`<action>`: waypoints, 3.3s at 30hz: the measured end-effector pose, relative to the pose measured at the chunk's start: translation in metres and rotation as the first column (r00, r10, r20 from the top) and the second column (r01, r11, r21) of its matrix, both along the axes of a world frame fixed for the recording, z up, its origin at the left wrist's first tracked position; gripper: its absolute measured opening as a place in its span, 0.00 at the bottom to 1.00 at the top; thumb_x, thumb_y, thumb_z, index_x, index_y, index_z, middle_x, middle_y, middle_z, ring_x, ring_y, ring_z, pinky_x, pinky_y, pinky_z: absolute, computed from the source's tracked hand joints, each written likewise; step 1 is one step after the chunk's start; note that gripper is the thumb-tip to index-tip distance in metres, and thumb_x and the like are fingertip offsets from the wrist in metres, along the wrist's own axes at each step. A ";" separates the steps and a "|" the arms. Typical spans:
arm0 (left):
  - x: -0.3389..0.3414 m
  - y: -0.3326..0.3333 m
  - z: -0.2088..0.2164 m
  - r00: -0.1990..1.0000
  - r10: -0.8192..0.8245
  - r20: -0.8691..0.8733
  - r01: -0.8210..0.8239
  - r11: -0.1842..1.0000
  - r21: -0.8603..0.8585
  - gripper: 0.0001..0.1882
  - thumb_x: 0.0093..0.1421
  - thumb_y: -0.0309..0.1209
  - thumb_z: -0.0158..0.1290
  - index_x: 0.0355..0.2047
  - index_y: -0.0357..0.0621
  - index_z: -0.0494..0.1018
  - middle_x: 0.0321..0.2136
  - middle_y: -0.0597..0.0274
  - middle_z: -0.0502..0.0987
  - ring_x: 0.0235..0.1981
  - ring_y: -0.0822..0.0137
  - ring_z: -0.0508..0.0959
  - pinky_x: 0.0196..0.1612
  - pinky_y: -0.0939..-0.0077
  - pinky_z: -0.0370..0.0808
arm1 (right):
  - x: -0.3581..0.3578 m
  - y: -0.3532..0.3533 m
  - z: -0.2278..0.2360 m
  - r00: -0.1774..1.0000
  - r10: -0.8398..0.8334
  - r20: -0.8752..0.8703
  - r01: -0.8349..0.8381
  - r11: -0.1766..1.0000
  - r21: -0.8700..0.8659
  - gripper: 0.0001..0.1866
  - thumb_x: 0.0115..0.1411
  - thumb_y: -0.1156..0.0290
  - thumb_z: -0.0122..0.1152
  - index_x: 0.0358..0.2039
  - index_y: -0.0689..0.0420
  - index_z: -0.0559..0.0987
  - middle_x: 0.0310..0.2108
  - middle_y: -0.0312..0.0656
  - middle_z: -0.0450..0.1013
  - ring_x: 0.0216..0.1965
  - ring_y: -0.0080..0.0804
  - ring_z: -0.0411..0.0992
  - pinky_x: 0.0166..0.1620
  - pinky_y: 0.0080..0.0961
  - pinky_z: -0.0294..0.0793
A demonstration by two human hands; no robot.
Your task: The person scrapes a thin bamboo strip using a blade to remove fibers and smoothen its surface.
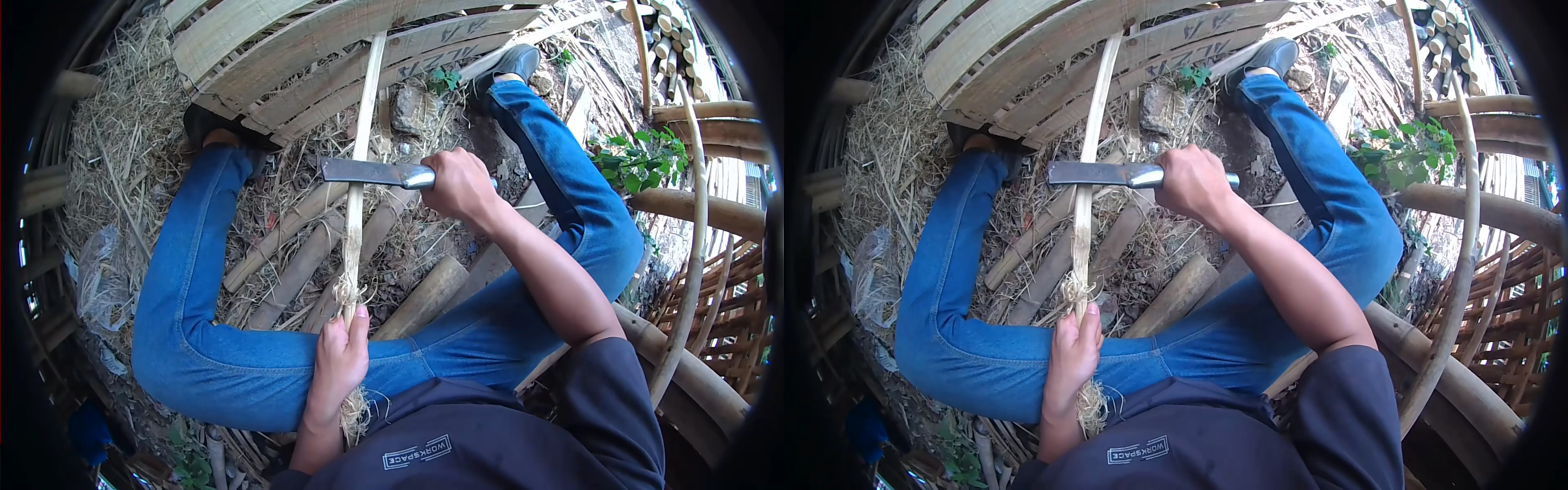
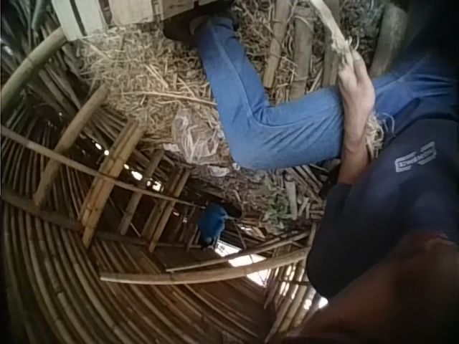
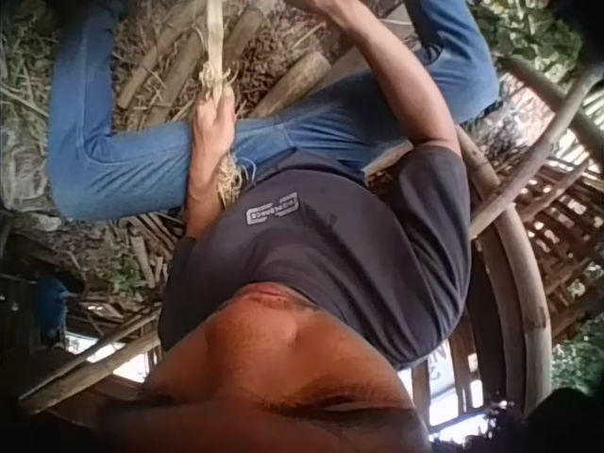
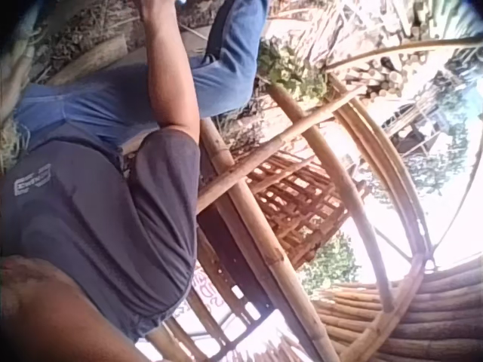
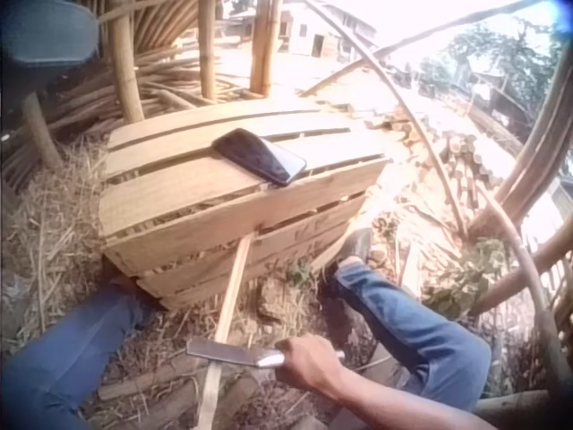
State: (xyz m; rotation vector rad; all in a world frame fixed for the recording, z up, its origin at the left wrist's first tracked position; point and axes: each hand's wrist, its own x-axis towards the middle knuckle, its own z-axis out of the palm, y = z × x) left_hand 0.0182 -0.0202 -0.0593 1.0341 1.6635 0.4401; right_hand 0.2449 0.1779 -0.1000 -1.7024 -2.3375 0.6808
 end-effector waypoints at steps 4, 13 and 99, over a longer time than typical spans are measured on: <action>-0.003 -0.001 -0.002 1.000 0.011 -0.005 -0.011 1.000 0.002 0.24 0.71 0.40 0.45 0.21 0.34 0.68 0.15 0.41 0.69 0.20 0.40 0.72 0.28 0.50 0.66 | -0.007 -0.009 0.006 0.999 0.049 0.019 -0.048 0.999 -0.015 0.04 0.45 0.73 0.59 0.22 0.56 0.80 0.20 0.53 0.75 0.27 0.53 0.77 0.38 0.46 0.78; 0.001 0.004 0.005 1.000 0.004 0.008 -0.004 1.000 0.004 0.25 0.72 0.39 0.44 0.20 0.35 0.66 0.13 0.45 0.67 0.16 0.49 0.71 0.24 0.53 0.64 | -0.005 -0.015 0.005 0.999 0.038 -0.028 -0.040 0.994 -0.098 0.06 0.46 0.73 0.59 0.23 0.59 0.82 0.21 0.56 0.76 0.28 0.56 0.78 0.42 0.46 0.79; 0.010 0.010 0.021 0.991 -0.038 -0.126 0.054 0.990 0.128 0.21 0.69 0.35 0.49 0.21 0.32 0.69 0.14 0.38 0.68 0.17 0.41 0.73 0.22 0.52 0.65 | 0.003 0.010 0.001 0.997 -0.076 -0.030 0.074 0.995 -0.067 0.05 0.49 0.71 0.60 0.23 0.59 0.81 0.22 0.56 0.75 0.28 0.57 0.77 0.38 0.45 0.77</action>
